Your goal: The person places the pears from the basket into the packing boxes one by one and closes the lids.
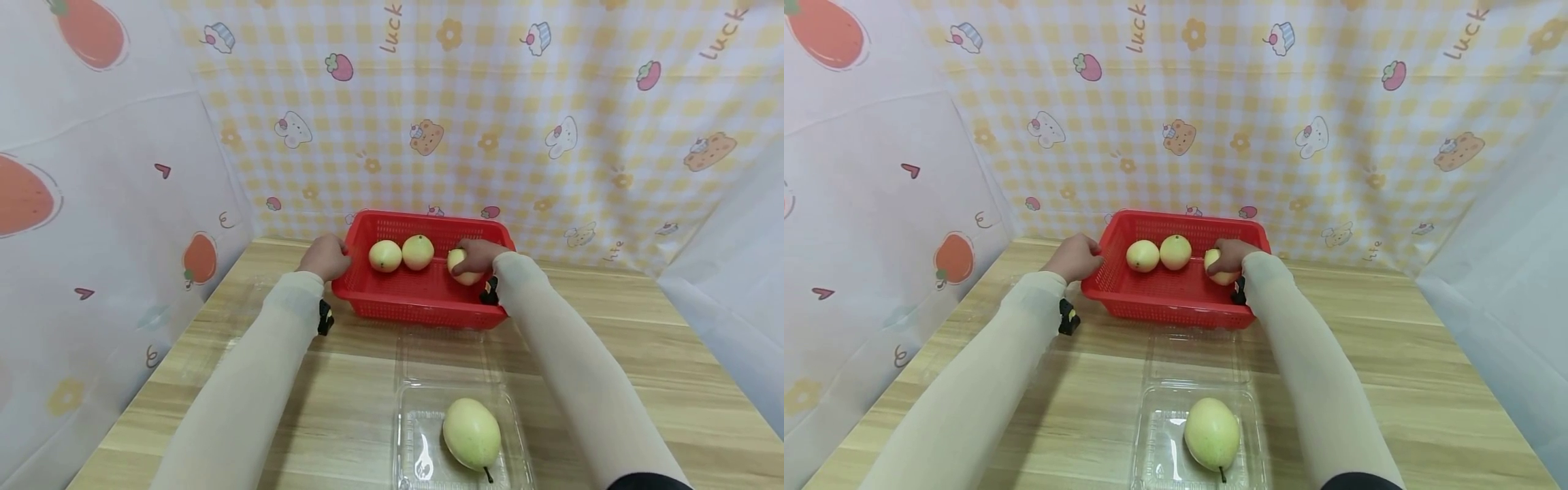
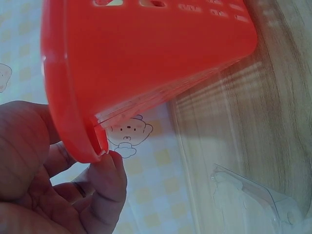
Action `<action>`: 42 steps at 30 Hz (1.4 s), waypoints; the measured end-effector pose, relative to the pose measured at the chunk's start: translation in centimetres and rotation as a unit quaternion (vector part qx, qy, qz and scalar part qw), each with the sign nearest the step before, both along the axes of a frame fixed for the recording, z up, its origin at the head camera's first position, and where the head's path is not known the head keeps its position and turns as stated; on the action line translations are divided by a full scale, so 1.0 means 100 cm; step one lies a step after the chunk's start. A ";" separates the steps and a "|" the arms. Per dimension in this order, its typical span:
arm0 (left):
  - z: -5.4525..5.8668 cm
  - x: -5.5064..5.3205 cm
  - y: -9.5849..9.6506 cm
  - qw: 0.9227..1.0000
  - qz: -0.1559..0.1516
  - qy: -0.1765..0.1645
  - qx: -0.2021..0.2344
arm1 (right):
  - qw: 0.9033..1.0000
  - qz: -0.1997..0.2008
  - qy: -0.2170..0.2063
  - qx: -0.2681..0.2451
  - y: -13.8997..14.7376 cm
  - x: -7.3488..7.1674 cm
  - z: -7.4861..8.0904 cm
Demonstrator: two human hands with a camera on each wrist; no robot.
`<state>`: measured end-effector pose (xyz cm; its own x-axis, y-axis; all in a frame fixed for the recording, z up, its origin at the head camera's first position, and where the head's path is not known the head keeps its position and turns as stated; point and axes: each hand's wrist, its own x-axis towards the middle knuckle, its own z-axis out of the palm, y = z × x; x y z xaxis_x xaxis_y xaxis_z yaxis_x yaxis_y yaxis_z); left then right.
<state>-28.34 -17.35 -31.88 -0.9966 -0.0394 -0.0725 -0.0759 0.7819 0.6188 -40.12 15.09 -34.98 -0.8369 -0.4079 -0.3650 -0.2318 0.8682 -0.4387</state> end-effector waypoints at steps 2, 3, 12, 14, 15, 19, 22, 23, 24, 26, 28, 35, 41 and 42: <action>-0.001 0.000 0.000 1.000 0.000 0.000 0.000 | 1.000 -0.001 0.007 0.005 0.000 0.002 0.002; -0.001 0.000 -0.001 1.000 0.001 0.000 0.000 | 1.000 0.000 0.013 0.007 0.001 0.003 0.003; -0.002 -0.002 0.000 1.000 0.003 0.002 0.000 | 0.999 0.009 0.042 0.005 0.007 0.003 0.005; -0.003 -0.002 -0.001 1.000 0.004 0.003 0.002 | 0.999 0.010 0.042 0.009 0.007 0.003 0.005; -0.003 -0.002 -0.002 1.000 0.005 0.002 0.003 | 0.999 0.011 0.041 0.010 0.007 0.004 0.006; -0.004 -0.003 -0.002 1.000 0.004 0.003 0.003 | 0.999 0.018 0.038 0.013 0.007 0.006 0.007; -0.003 -0.003 -0.002 1.000 0.001 0.006 0.001 | 0.999 0.026 0.037 0.010 0.007 0.006 0.008; -0.003 -0.003 -0.001 1.000 0.000 0.006 0.000 | 0.999 0.029 0.038 0.009 0.007 0.007 0.008; -0.003 -0.003 -0.001 1.000 0.000 0.006 -0.001 | 0.999 0.031 0.038 0.009 0.007 0.006 0.008; -0.003 -0.002 -0.001 1.000 0.000 0.005 -0.001 | 0.998 0.038 0.042 0.010 0.007 0.006 0.008; -0.003 -0.002 -0.001 1.000 0.000 0.004 -0.001 | 0.998 0.044 0.045 0.014 0.007 0.006 0.008; -0.003 -0.004 -0.001 1.000 0.001 0.003 0.004 | 0.997 0.052 0.057 0.018 0.005 0.011 0.012; -0.004 -0.003 -0.002 1.000 0.002 0.005 0.009 | 0.994 0.059 0.086 0.026 0.004 0.019 0.021; -0.004 -0.002 -0.002 1.000 0.003 0.006 0.008 | 0.994 0.059 0.090 0.026 0.004 0.020 0.022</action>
